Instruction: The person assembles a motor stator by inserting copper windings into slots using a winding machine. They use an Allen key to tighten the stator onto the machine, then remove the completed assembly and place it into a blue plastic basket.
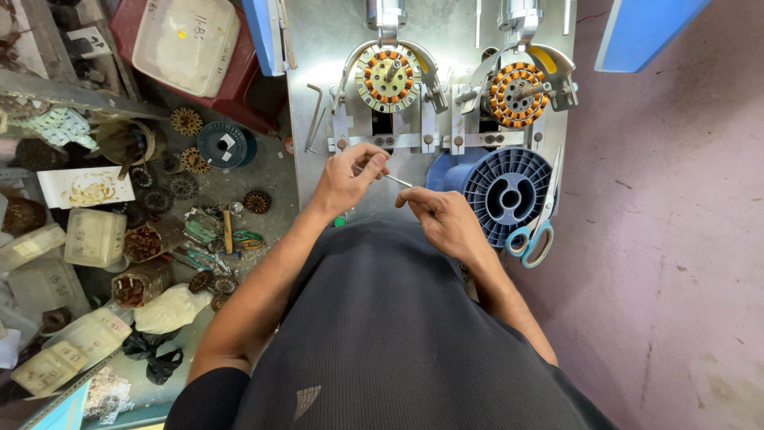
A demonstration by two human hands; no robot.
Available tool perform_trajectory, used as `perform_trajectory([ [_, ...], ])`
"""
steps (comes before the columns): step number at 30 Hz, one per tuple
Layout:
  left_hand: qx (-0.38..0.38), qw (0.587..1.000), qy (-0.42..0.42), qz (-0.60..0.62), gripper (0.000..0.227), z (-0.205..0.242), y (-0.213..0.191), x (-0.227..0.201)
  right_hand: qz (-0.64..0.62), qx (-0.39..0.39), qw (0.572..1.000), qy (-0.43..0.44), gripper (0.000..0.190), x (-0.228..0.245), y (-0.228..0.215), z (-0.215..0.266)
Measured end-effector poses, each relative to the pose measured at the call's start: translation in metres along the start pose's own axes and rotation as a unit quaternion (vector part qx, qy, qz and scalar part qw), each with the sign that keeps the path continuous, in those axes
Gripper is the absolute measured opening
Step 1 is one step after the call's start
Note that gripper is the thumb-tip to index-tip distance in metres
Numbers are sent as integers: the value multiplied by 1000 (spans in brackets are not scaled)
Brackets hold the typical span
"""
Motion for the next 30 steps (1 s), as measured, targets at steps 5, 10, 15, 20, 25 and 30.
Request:
perform_trajectory([
  [5, 23, 995, 6, 94, 26, -3, 14, -40, 30, 15, 999, -41, 18, 2, -4, -6],
  [10, -6, 995, -3, 102, 21, -1, 17, -46, 44, 23, 998, -46, 19, 1, -5, -10],
  [15, -37, 992, -27, 117, 18, -4, 15, -36, 22, 19, 999, -22, 20, -1, 2, -12],
  [20, -42, 991, -53, 114, 18, -6, 6, -30, 37, 12, 999, -34, 20, 5, 5, -19],
  [25, -9, 997, -31, 63, 18, -2, 7, -27, 53, 53, 995, -68, 20, 6, 16, -17],
  [30, -2, 1000, -6, 2, 17, 8, -2, -29, 18, 24, 998, -47, 29, -18, 8, -18],
])
Point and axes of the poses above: each hand's wrist, its own z-axis away from the middle knuckle, its own y-axis out of the palm, x = y × z, the point moved 3 cm from there along -z, towards the middle knuckle, and after that the axes turned 13 degrees about -y, right-handed, at the moved point
